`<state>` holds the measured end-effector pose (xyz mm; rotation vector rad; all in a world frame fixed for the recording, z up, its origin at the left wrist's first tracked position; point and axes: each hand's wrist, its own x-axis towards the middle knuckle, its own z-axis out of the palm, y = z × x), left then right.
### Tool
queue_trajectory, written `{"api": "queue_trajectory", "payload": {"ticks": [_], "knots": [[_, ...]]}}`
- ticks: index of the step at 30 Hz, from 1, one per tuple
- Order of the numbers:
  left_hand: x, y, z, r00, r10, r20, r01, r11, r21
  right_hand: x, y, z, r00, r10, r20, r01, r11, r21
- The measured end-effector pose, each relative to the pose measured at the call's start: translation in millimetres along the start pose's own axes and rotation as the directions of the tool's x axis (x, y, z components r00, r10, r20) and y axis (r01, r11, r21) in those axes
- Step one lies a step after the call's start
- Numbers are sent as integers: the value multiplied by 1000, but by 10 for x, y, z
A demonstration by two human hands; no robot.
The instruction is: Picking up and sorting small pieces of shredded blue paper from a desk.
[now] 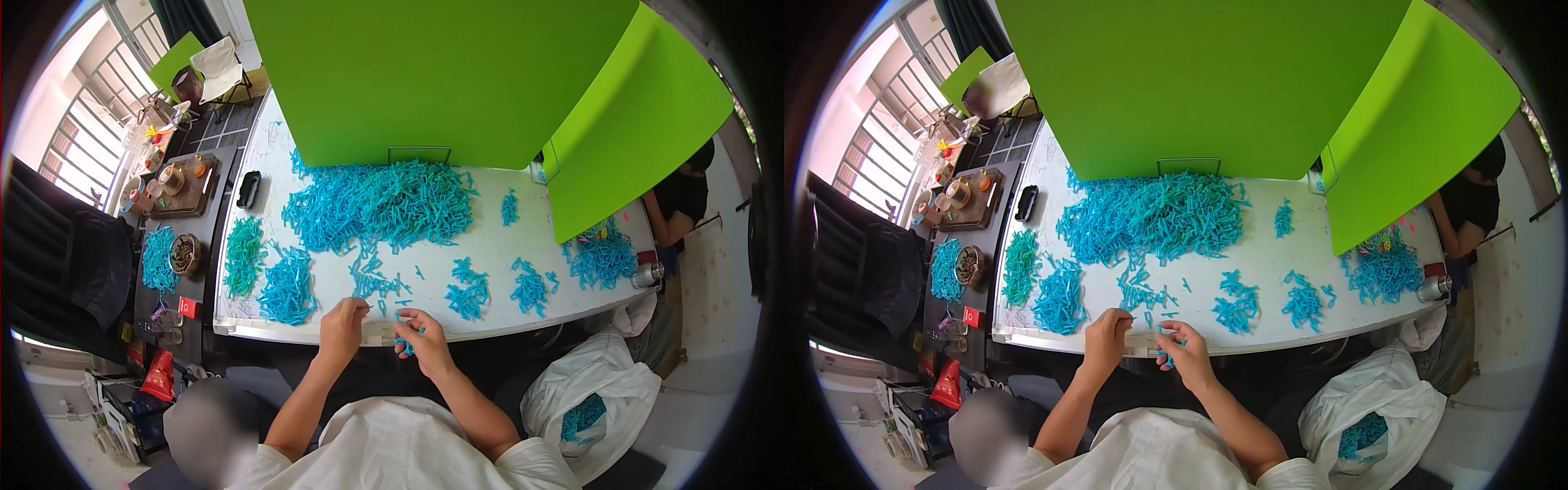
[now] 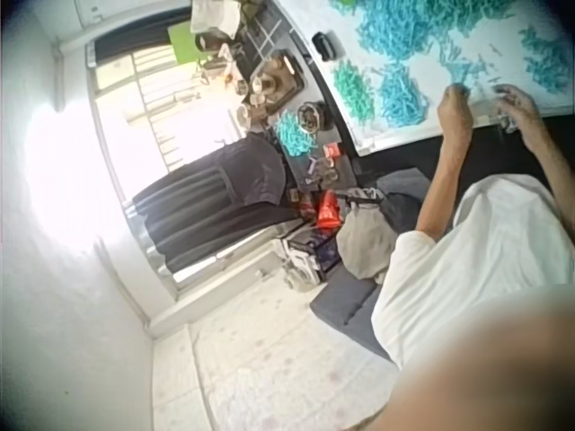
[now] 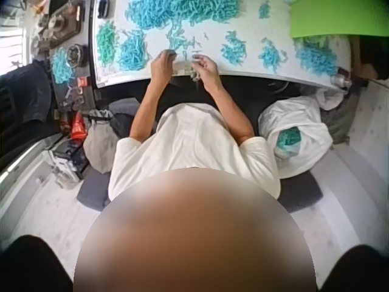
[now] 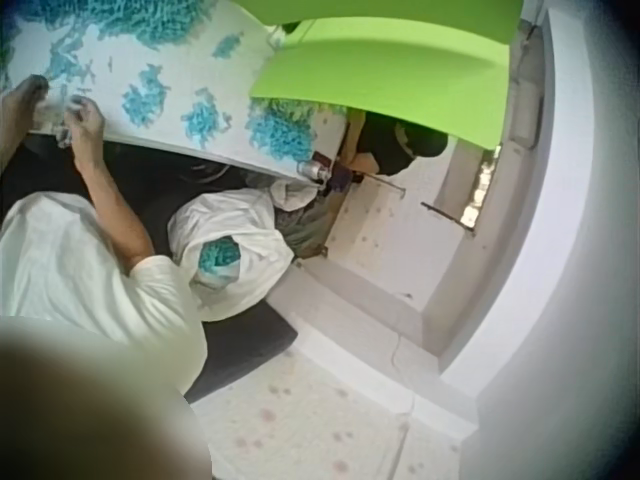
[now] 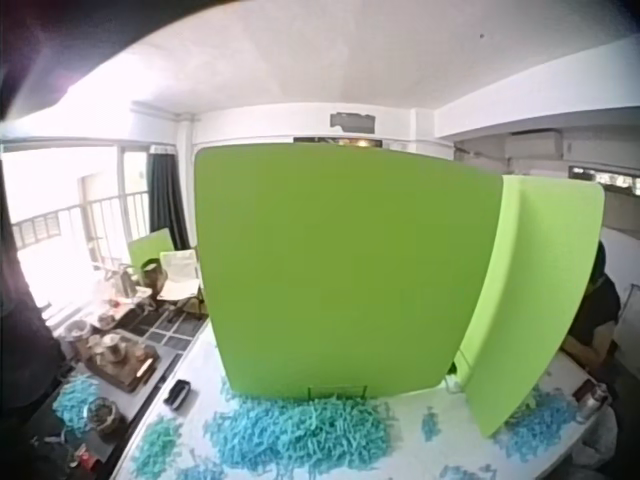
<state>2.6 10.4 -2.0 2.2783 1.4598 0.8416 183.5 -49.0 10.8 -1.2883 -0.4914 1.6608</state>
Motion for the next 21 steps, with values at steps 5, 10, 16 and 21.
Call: {"api": "queue_trajectory", "payload": {"ticks": [5,10,16,21], "knots": [[-111,153,-49,893,-363,264,445,638,-629,47,51,79,990,-138,-35,133,985,-108],[-123,283,-70,911,-384,149,400,734,-549,38,63,128,969,-223,-101,217,974,-69],[-141,300,-23,910,-401,104,385,726,-570,20,59,119,975,-192,-109,179,976,-120],[-135,298,8,925,-369,88,350,744,-569,13,47,107,972,-202,-117,191,977,-100]]}}
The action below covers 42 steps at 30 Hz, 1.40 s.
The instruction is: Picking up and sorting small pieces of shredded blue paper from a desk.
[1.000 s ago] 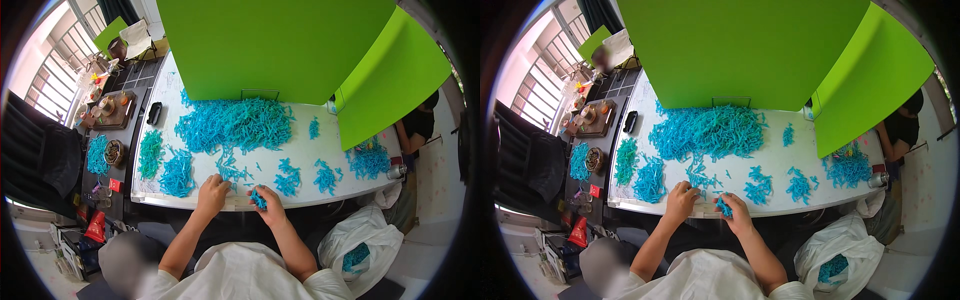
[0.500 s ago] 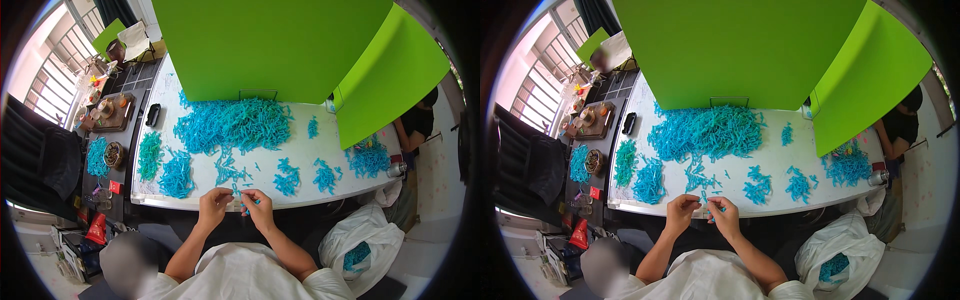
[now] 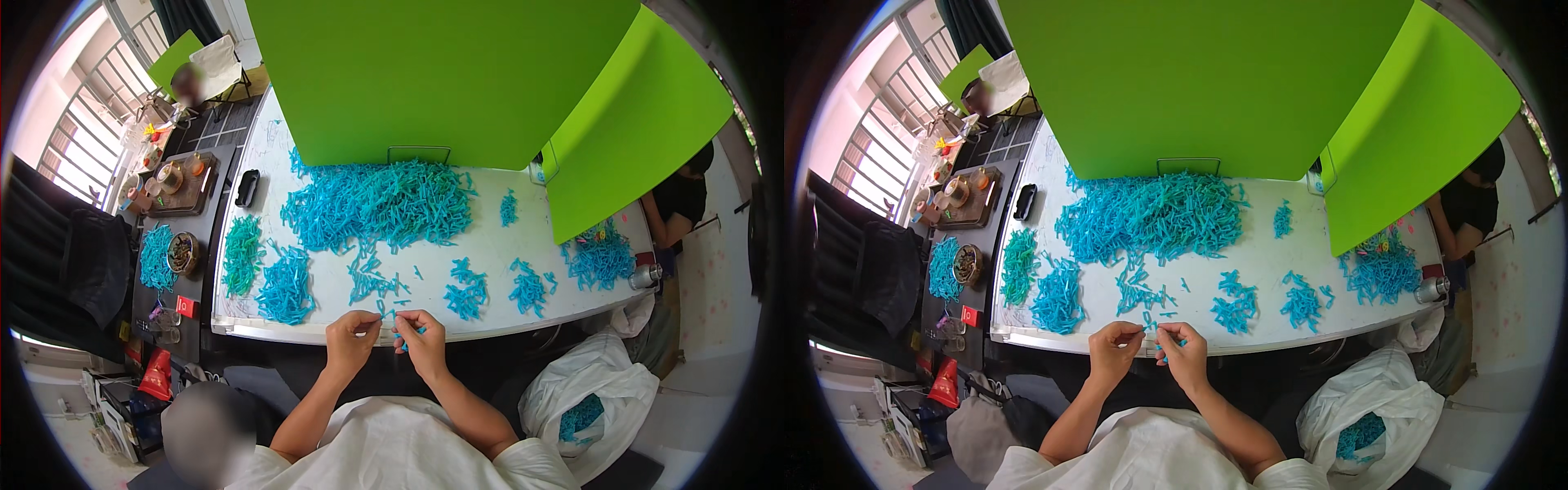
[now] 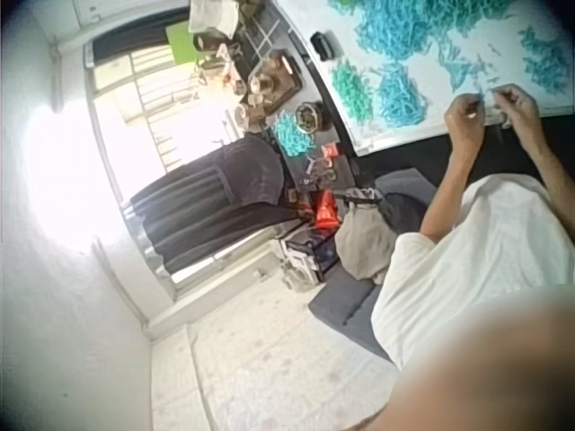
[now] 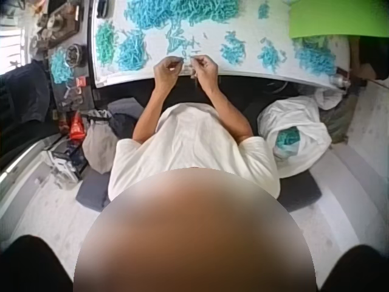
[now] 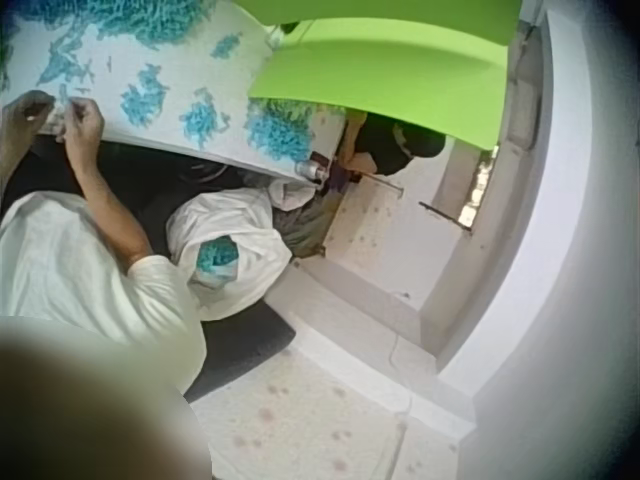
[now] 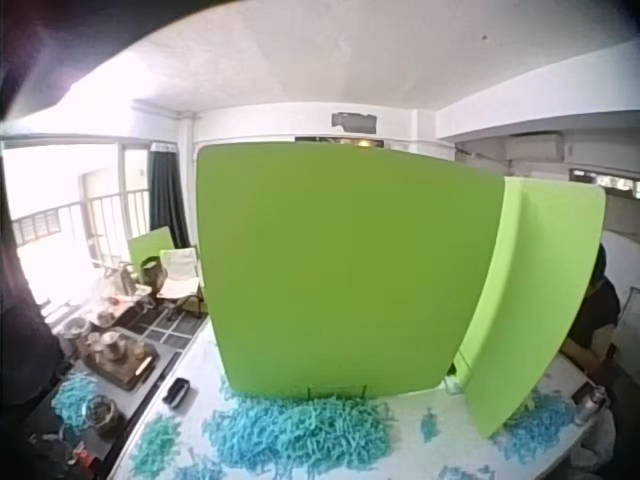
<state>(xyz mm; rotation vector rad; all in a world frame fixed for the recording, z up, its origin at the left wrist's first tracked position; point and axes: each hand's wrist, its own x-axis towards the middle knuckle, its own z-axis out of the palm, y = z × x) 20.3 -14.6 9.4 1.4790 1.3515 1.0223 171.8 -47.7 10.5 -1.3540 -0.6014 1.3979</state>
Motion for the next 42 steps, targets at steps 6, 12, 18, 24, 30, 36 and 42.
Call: {"api": "queue_trajectory", "payload": {"ticks": [6,12,18,24,30,36,42], "knots": [[17,75,12,994,112,18,-112,993,43,-12,-48,-64,999,39,-8,-38,999,23],[-1,75,113,993,109,40,-112,991,78,-129,-47,-93,984,-173,-51,160,967,-200],[45,45,299,930,-276,244,323,930,-178,-222,-159,-274,992,-108,-68,93,978,-188],[321,20,643,934,-232,271,335,834,-438,-156,-142,-699,969,149,-198,-87,953,291],[484,357,1026,895,-218,389,357,873,-332,-234,-52,-889,961,231,-151,-156,906,393],[501,352,1312,893,-150,425,254,946,-200,-205,20,-1011,950,252,-183,-159,898,411],[560,798,1686,886,40,463,-17,998,-53,-179,87,-1077,957,253,-145,-162,873,460]]}}
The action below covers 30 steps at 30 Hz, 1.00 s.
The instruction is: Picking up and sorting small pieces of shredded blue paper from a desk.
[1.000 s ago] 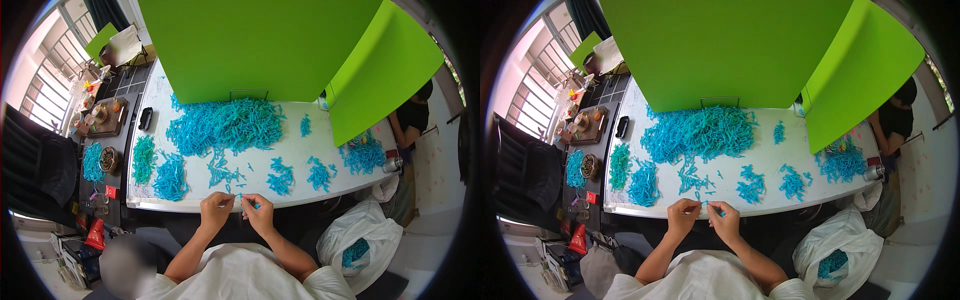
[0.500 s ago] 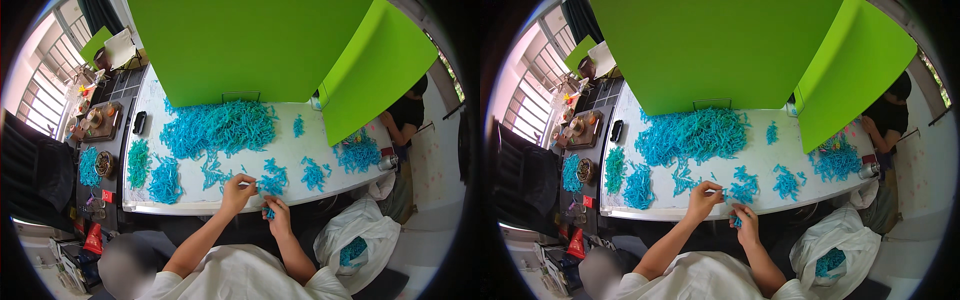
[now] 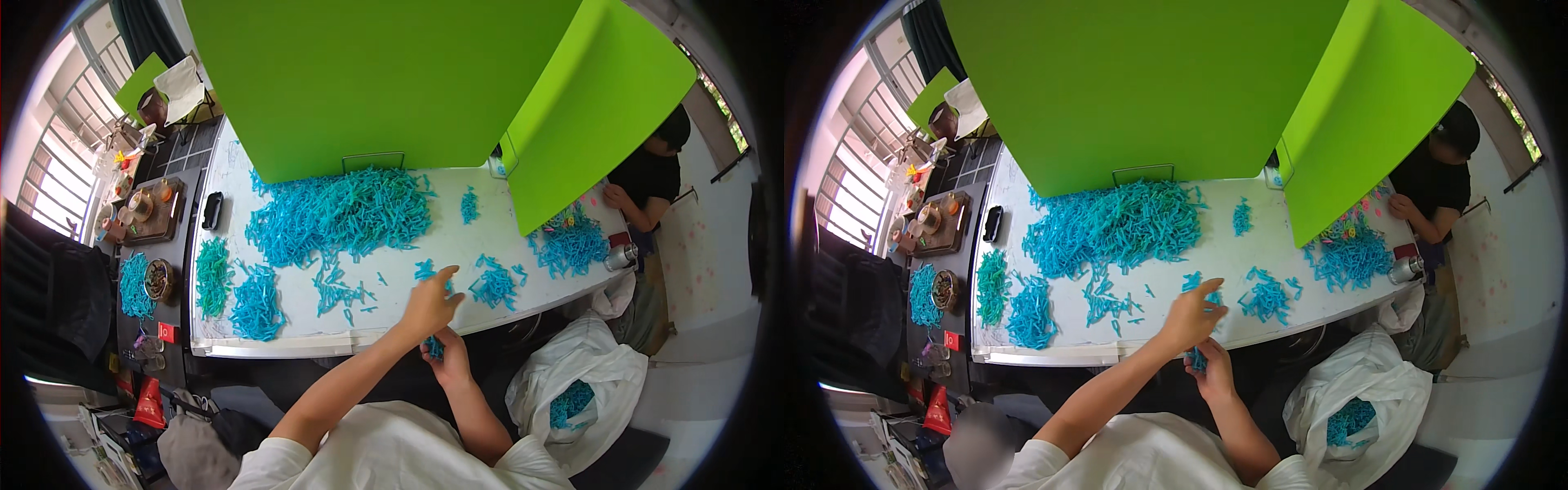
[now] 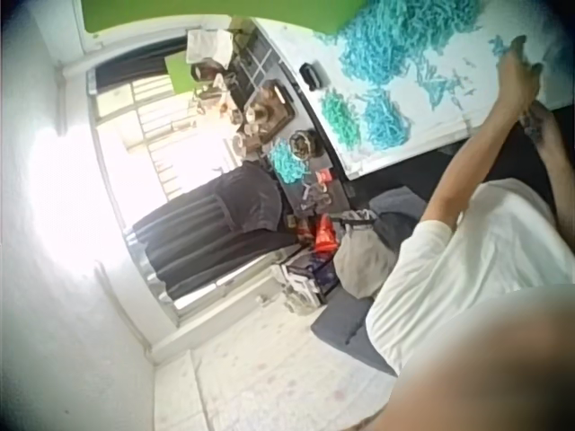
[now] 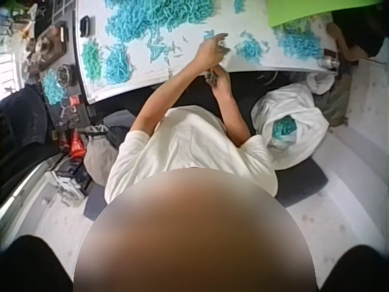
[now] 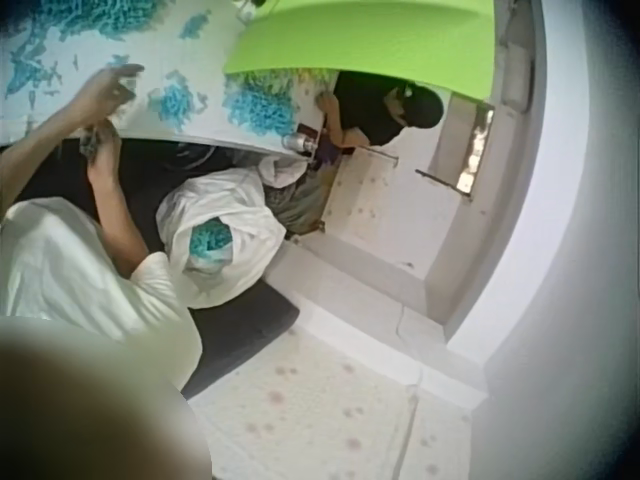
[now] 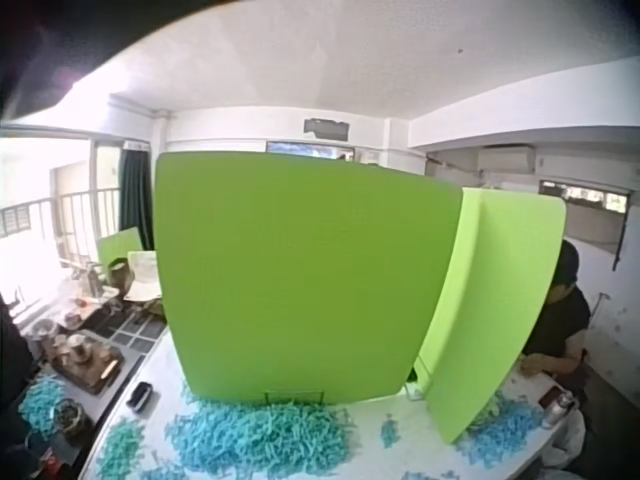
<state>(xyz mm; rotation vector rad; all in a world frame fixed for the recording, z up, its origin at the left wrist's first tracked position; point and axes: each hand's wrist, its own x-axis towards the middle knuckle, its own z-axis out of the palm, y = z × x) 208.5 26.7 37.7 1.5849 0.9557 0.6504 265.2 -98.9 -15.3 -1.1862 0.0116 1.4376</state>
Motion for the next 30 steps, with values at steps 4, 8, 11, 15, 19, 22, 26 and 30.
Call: {"api": "queue_trajectory", "payload": {"ticks": [4,8,11,15,19,22,26,30], "knots": [[-347,-3,-545,982,142,-127,-109,965,240,-94,-149,242,997,-60,52,57,997,55],[-770,9,-887,988,142,-62,-119,952,282,-77,-175,524,997,-24,69,26,999,-38],[-917,-36,-1016,985,163,-58,-131,921,367,-49,-66,708,981,0,192,20,995,-102],[-992,-132,-1246,993,120,17,-120,945,304,10,86,811,951,79,300,-30,986,-166],[-1069,-379,-1424,982,158,99,-176,960,217,-34,208,896,918,107,383,-41,983,-178],[-1133,-401,-1436,982,152,115,-176,953,248,-44,291,880,916,169,363,-110,978,-176],[-1247,-436,-1432,965,254,63,-261,920,292,-34,367,752,893,271,360,-197,953,-231],[-1296,-463,-1404,978,209,18,-208,956,205,-48,319,747,873,400,278,-324,903,-282]]}}
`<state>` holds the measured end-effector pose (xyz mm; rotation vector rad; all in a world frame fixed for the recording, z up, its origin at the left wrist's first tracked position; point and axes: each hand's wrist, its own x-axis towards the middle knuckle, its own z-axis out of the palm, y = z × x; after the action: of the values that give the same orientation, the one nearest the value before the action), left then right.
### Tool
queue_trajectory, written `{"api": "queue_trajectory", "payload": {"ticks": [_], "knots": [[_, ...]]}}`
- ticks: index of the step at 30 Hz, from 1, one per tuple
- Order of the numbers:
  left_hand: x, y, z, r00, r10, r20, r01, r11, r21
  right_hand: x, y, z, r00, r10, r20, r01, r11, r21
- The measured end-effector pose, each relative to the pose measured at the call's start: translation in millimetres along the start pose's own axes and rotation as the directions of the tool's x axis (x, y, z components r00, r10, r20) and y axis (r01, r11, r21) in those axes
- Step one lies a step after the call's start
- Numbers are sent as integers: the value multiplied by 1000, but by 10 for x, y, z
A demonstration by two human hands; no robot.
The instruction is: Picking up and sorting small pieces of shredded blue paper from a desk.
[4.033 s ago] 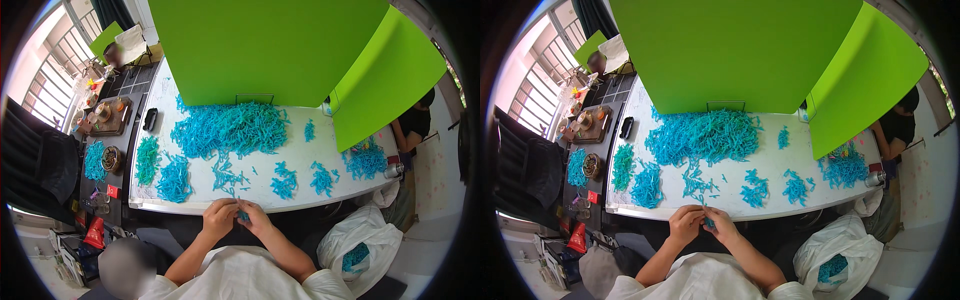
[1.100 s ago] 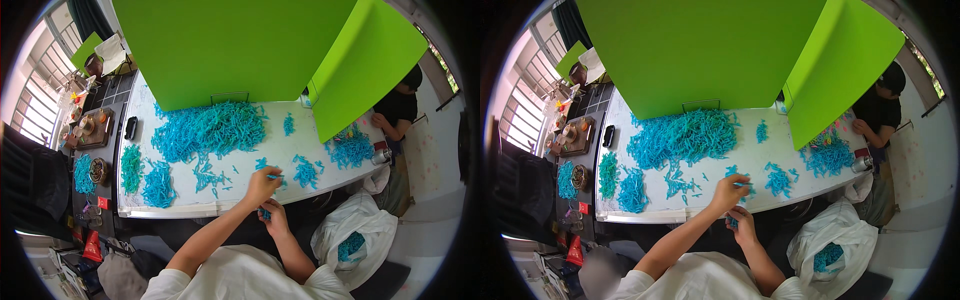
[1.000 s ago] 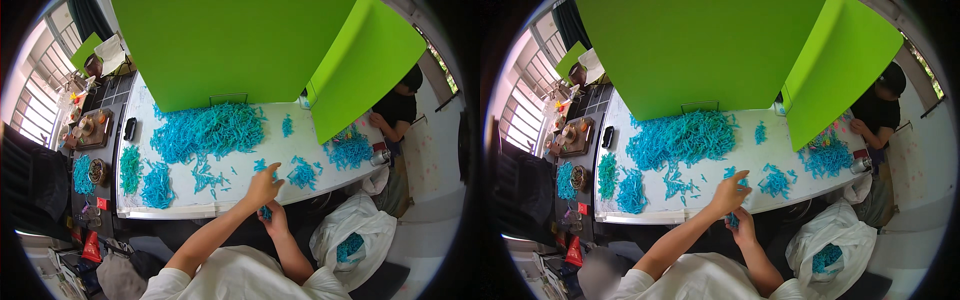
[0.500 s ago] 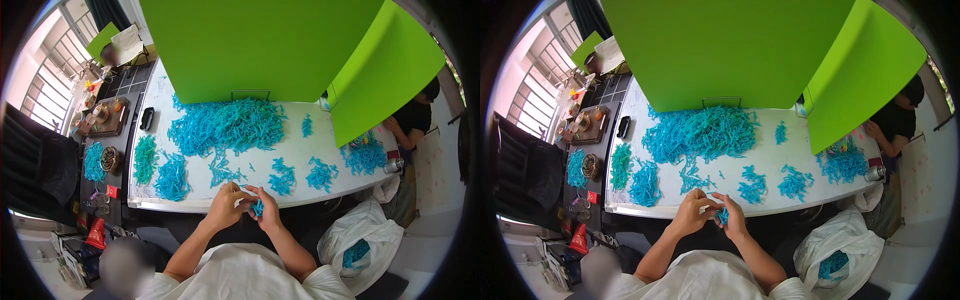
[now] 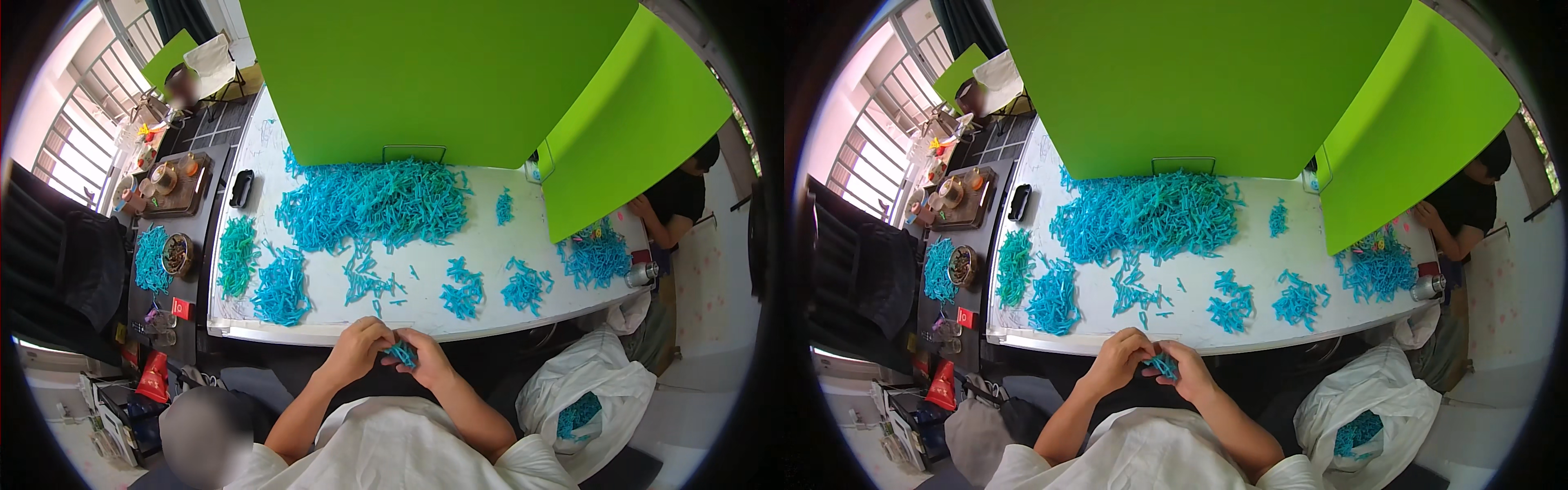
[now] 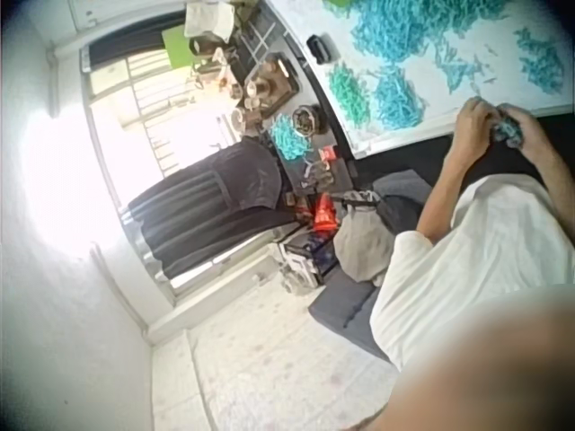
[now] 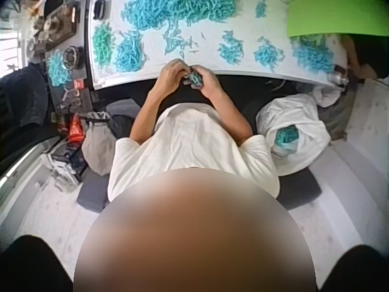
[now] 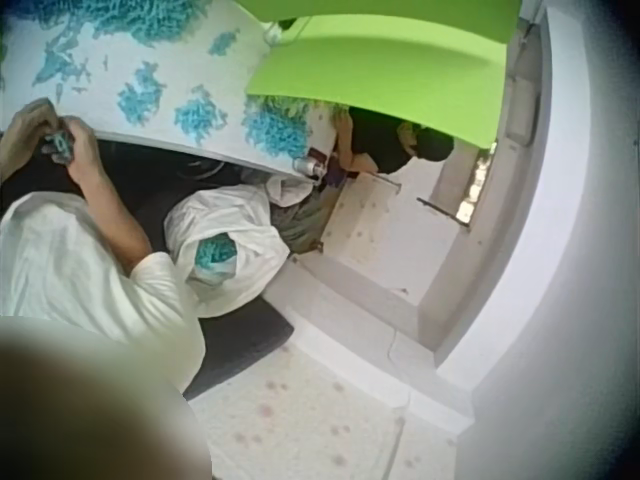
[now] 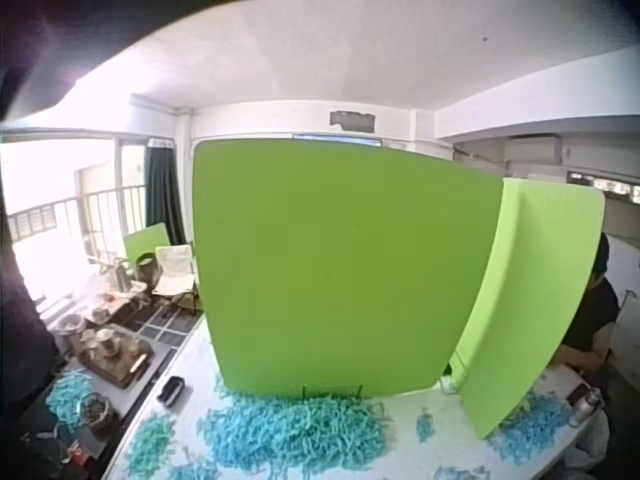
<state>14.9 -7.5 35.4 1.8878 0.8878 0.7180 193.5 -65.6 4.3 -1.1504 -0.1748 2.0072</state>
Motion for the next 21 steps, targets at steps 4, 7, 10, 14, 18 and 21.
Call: {"api": "queue_trajectory", "payload": {"ticks": [4,7,10,14,18,21], "knots": [[-18,-53,-14,999,-50,-10,49,993,-108,-4,-8,6,997,50,64,-58,990,131],[-38,-142,-25,996,-90,-13,84,963,-257,-12,-11,42,998,13,56,-18,997,77],[-90,-232,-26,982,-182,43,182,885,-427,14,55,-23,998,-29,50,27,999,31],[-96,-349,-78,989,-74,129,145,665,-732,150,158,-218,965,-106,240,49,971,233],[-141,-319,-119,997,-70,35,73,656,-752,45,0,-127,973,-94,212,34,962,272],[-100,-296,-134,1000,24,-10,-25,762,-647,-13,-47,-60,995,-41,90,14,958,285]]}}
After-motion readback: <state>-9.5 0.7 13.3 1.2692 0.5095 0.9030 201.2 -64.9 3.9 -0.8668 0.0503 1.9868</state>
